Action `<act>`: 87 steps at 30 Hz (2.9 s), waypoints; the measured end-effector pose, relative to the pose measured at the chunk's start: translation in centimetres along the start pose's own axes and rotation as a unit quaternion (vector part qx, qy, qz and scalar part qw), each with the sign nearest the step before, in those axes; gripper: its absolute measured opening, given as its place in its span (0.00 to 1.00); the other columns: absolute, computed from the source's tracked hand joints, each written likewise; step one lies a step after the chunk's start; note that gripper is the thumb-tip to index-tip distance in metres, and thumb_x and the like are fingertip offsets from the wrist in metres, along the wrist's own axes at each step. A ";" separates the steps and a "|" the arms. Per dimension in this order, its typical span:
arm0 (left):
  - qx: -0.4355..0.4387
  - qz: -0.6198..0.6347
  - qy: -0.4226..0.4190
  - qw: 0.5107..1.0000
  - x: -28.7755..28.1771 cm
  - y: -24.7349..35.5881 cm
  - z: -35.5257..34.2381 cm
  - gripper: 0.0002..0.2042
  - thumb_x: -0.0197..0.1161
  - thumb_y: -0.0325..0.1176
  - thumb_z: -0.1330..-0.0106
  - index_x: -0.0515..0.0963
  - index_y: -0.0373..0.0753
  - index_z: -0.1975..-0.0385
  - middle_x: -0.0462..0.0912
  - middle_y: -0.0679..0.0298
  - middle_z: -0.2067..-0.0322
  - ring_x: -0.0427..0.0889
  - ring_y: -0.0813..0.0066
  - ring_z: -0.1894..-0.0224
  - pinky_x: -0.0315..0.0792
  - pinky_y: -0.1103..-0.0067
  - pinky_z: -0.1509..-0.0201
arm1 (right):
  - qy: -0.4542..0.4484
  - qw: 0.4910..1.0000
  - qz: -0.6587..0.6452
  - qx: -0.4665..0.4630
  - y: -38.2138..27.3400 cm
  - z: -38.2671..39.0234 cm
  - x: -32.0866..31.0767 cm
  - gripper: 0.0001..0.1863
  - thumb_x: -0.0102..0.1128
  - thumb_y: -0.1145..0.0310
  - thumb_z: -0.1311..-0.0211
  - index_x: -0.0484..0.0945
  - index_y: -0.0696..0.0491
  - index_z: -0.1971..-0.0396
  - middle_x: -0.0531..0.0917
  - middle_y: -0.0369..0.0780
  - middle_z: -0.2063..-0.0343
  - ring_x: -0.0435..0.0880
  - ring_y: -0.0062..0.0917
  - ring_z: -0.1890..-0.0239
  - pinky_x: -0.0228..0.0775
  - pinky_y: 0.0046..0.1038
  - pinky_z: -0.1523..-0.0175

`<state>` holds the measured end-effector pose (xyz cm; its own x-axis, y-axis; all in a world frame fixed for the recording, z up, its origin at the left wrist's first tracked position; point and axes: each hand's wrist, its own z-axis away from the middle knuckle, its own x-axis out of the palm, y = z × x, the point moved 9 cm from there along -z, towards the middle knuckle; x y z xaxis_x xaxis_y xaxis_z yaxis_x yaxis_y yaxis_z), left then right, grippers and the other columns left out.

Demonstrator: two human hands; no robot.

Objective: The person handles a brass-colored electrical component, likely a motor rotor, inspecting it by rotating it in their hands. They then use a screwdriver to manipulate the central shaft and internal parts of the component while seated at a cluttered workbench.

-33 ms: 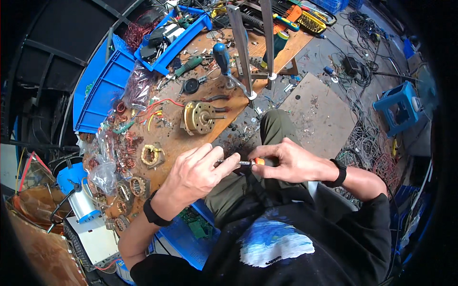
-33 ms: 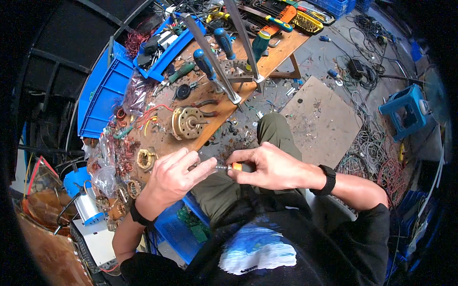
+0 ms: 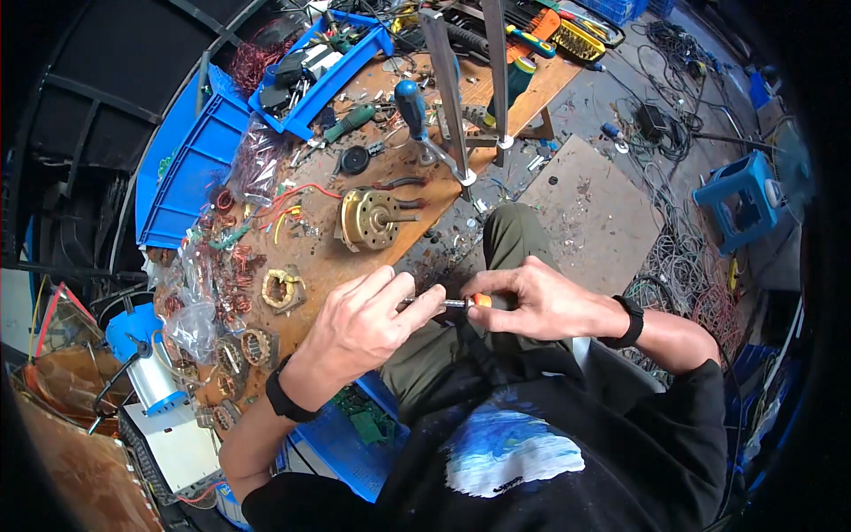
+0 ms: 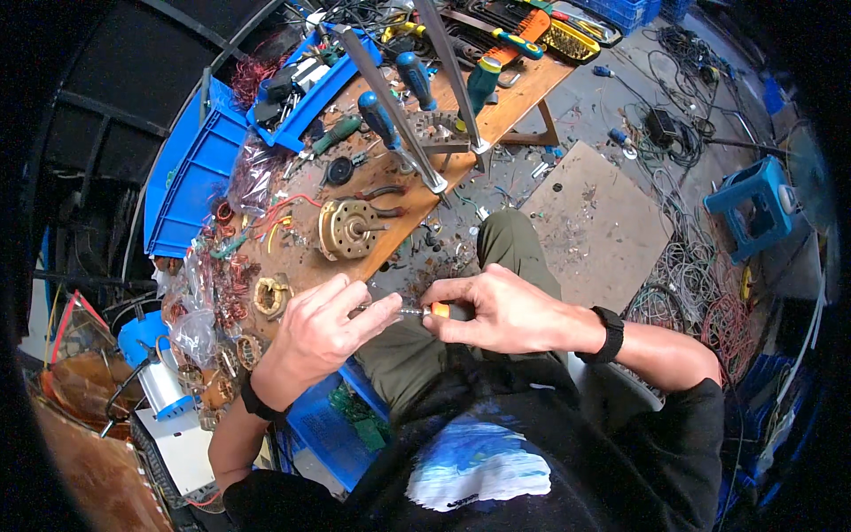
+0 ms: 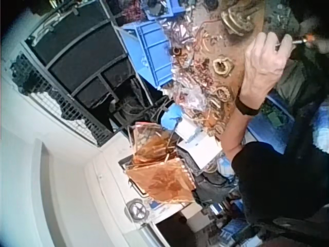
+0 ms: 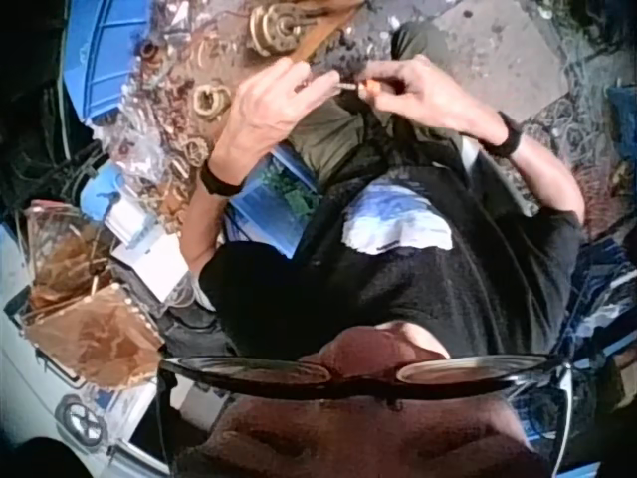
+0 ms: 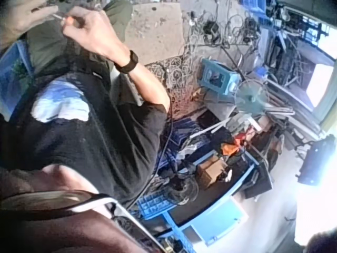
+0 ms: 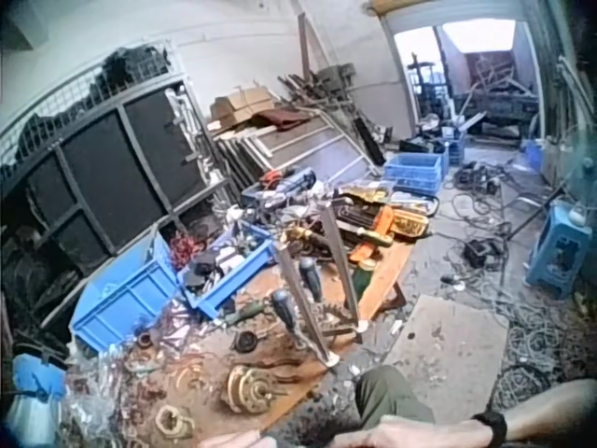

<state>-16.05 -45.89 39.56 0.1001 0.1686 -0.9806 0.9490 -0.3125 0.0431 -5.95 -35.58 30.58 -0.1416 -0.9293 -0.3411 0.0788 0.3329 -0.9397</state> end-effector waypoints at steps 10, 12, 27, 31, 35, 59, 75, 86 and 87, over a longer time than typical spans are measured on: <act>0.005 0.013 -0.028 1.000 0.5 0.5 -0.1 0.17 0.70 0.29 0.38 0.87 0.41 0.48 0.73 0.63 0.68 0.79 0.65 0.63 0.77 0.69 0.59 | -0.007 0.994 0.106 -0.013 -1.7 0.0 0.5 0.18 0.60 0.50 0.21 0.80 0.51 0.52 0.81 0.50 0.81 0.84 0.52 0.75 0.75 0.48 0.67; 0.003 0.014 -0.030 0.999 0.6 0.5 -0.1 0.17 0.70 0.29 0.38 0.87 0.41 0.48 0.73 0.63 0.68 0.79 0.65 0.63 0.77 0.69 0.59 | -0.002 0.995 0.096 -0.004 -1.4 0.1 0.6 0.17 0.61 0.51 0.22 0.81 0.51 0.54 0.82 0.50 0.80 0.84 0.52 0.75 0.75 0.48 0.67; -0.062 0.017 -0.060 0.996 0.6 -1.2 1.8 0.15 0.70 0.34 0.33 0.86 0.42 0.48 0.75 0.63 0.66 0.80 0.63 0.59 0.80 0.68 0.54 | 0.026 0.989 0.139 -0.051 -1.2 0.6 -0.6 0.13 0.65 0.57 0.28 0.82 0.52 0.61 0.80 0.46 0.82 0.81 0.48 0.80 0.73 0.46 0.71; -0.100 0.023 -0.015 0.995 -1.1 -3.6 2.5 0.14 0.74 0.29 0.36 0.87 0.39 0.50 0.80 0.58 0.60 0.83 0.55 0.54 0.81 0.61 0.44 | 0.058 0.983 0.168 -0.053 -0.9 0.9 -2.6 0.15 0.63 0.55 0.26 0.78 0.53 0.63 0.82 0.50 0.80 0.84 0.53 0.74 0.76 0.49 0.66; -0.217 0.120 0.068 0.966 -2.7 -5.4 4.5 0.11 0.71 0.21 0.33 0.86 0.29 0.51 0.81 0.54 0.54 0.83 0.61 0.51 0.80 0.69 0.44 | 0.078 0.988 0.133 -0.025 0.5 1.6 -3.6 0.14 0.65 0.57 0.27 0.81 0.54 0.61 0.80 0.49 0.81 0.83 0.51 0.77 0.74 0.45 0.69; -0.298 0.655 0.390 0.575 4.1 -3.9 2.3 0.11 0.52 0.28 0.15 0.65 0.41 0.38 0.86 0.47 0.49 0.90 0.48 0.48 0.88 0.54 0.40 | 0.183 0.979 -0.043 -0.077 -0.5 -0.1 -0.1 0.11 0.69 0.64 0.30 0.85 0.54 0.55 0.80 0.43 0.80 0.83 0.37 0.79 0.74 0.36 0.70; -0.293 0.647 0.306 0.634 5.4 -2.8 1.0 0.12 0.54 0.26 0.16 0.64 0.40 0.39 0.85 0.35 0.47 0.89 0.40 0.44 0.85 0.54 0.39 | 0.170 0.970 -0.166 -0.046 1.2 -0.3 1.6 0.11 0.69 0.64 0.29 0.85 0.55 0.55 0.79 0.42 0.80 0.78 0.29 0.81 0.71 0.32 0.72; -0.304 0.606 0.328 0.658 5.8 -3.4 1.6 0.10 0.53 0.27 0.15 0.64 0.39 0.41 0.84 0.33 0.46 0.89 0.43 0.44 0.82 0.51 0.33 | 0.188 0.973 -0.128 -0.030 1.1 -0.4 1.5 0.09 0.68 0.64 0.29 0.84 0.54 0.58 0.79 0.41 0.81 0.77 0.29 0.83 0.68 0.33 0.74; -0.300 0.597 0.331 0.666 5.8 -3.5 1.7 0.09 0.52 0.28 0.14 0.63 0.38 0.41 0.84 0.33 0.46 0.89 0.44 0.44 0.82 0.51 0.33 | 0.193 0.974 -0.108 -0.046 0.4 -0.5 1.3 0.09 0.67 0.64 0.29 0.84 0.54 0.58 0.78 0.41 0.81 0.77 0.28 0.83 0.68 0.33 0.75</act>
<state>-19.32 -45.46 33.43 0.8121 0.5727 0.1121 0.0032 -0.1965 0.9805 -6.57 -36.52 29.73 -0.5074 -0.8556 -0.1026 -0.0797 0.1652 -0.9830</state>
